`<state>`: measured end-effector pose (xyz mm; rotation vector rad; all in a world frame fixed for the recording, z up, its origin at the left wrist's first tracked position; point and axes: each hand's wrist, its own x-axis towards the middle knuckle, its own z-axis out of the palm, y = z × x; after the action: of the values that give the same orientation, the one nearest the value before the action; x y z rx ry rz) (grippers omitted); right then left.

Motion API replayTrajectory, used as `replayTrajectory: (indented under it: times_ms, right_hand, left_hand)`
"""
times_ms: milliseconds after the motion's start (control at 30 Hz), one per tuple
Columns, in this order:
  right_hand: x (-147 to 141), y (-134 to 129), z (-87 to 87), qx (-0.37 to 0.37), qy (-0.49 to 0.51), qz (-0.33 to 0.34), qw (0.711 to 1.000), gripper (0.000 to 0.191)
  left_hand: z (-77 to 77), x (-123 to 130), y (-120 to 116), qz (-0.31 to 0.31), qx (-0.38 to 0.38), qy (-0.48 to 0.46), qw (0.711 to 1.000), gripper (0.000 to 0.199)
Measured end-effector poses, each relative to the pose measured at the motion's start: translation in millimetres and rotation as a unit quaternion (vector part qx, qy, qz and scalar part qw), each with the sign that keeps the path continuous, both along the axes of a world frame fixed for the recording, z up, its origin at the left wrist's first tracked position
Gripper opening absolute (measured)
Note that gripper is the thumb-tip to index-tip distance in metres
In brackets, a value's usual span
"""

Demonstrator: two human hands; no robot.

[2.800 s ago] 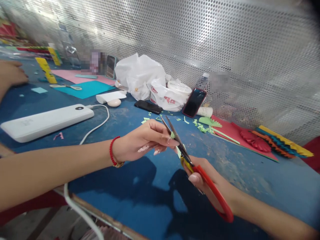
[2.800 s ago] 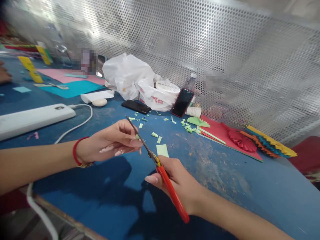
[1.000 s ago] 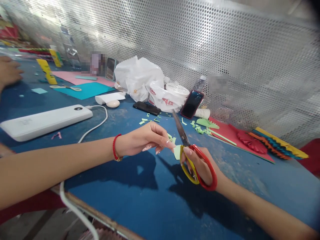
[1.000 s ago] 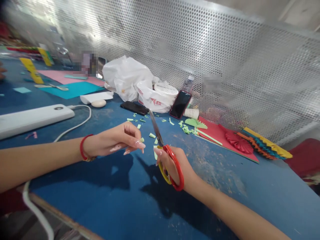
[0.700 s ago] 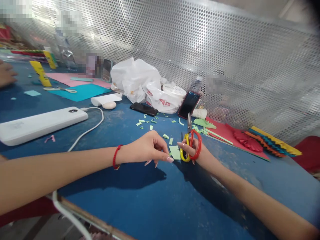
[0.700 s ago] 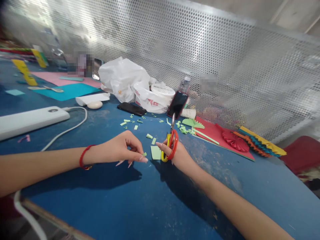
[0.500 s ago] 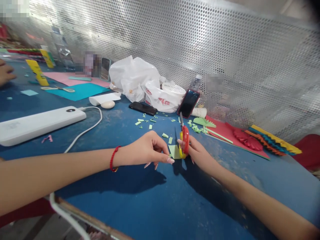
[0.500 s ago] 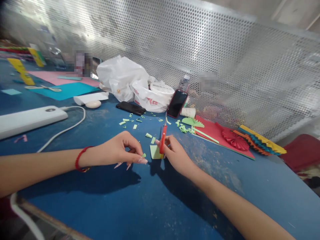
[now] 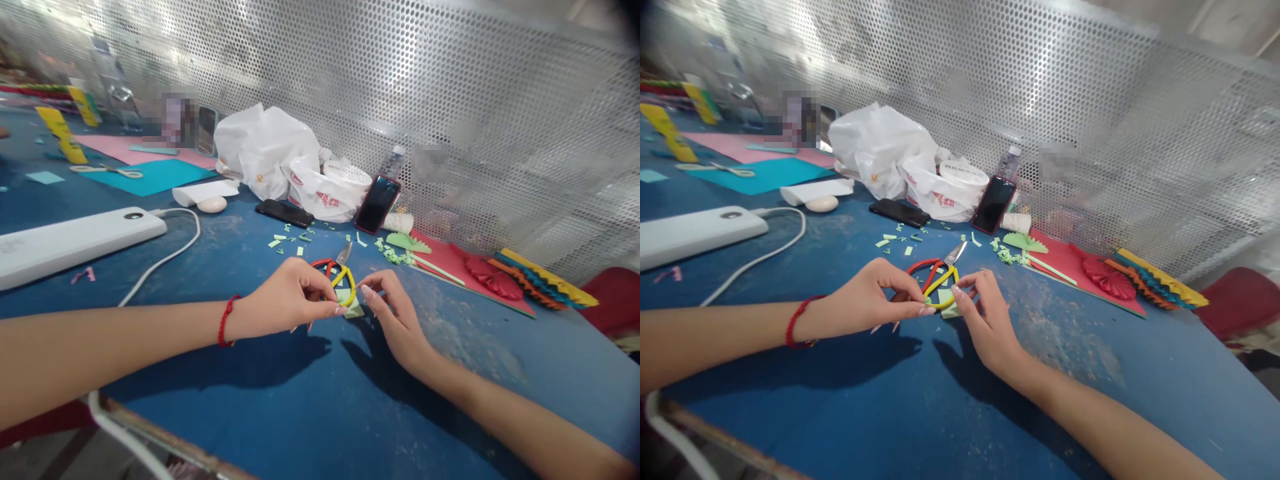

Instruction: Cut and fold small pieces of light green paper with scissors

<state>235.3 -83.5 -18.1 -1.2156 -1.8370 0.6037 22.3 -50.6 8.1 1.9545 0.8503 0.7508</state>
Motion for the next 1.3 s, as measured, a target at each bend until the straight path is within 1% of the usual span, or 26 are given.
replayTrajectory:
  times_ms: [67, 133, 167, 233, 333, 433, 533, 633, 733, 933, 1300]
  right_hand:
    - [-4, -9, 2.7, -0.011, 0.015, 0.065, 0.998, 0.021]
    - [-6, -16, 4.0, -0.029, 0.010, 0.134, 0.990, 0.017]
    - [-6, -19, 4.3, -0.034, 0.002, 0.159, 0.987, 0.016]
    - [-6, -20, 4.4, -0.037, -0.018, 0.184, 0.982, 0.014]
    - [-5, -18, 4.4, -0.046, -0.043, 0.192, 0.979, 0.014]
    - [-5, -17, 5.2, -0.048, -0.057, 0.201, 0.977, 0.012]
    - [-5, -17, 6.4, -0.054, -0.070, 0.213, 0.973, 0.010]
    - [-4, -17, 6.5, -0.054, -0.078, 0.220, 0.971, 0.010]
    - [-4, -16, 5.0, -0.063, -0.068, 0.220, 0.971, 0.011]
    - [-4, -13, 3.9, -0.094, -0.057, 0.224, 0.968, 0.014]
    - [-6, -14, 6.6, -0.101, -0.068, 0.220, 0.968, 0.014]
  left_hand:
    - [-2.9, 1, -2, -0.008, 0.047, 0.009, 0.999, 0.021]
    - [-5.4, 2, -5, -0.029, 0.074, 0.014, 0.997, 0.018]
    - [-6.2, 2, -6, -0.041, 0.080, 0.016, 0.996, 0.017]
    - [-7.0, 2, -8, -0.058, 0.091, 0.021, 0.994, 0.015]
    - [-7.2, 2, -9, -0.067, 0.086, 0.027, 0.994, 0.016]
    - [-8.0, 3, -9, -0.076, 0.059, 0.035, 0.995, 0.018]
    - [-9.2, 2, -8, -0.103, 0.034, 0.042, 0.993, 0.019]
    - [-9.1, 0, -9, -0.124, 0.066, 0.044, 0.989, 0.016]
    - [-8.0, -1, -8, -0.139, 0.093, 0.041, 0.985, 0.019]
    - [-7.9, -2, -5, -0.146, 0.066, 0.043, 0.986, 0.023]
    - [-7.6, -1, -4, -0.139, 0.086, 0.048, 0.985, 0.020]
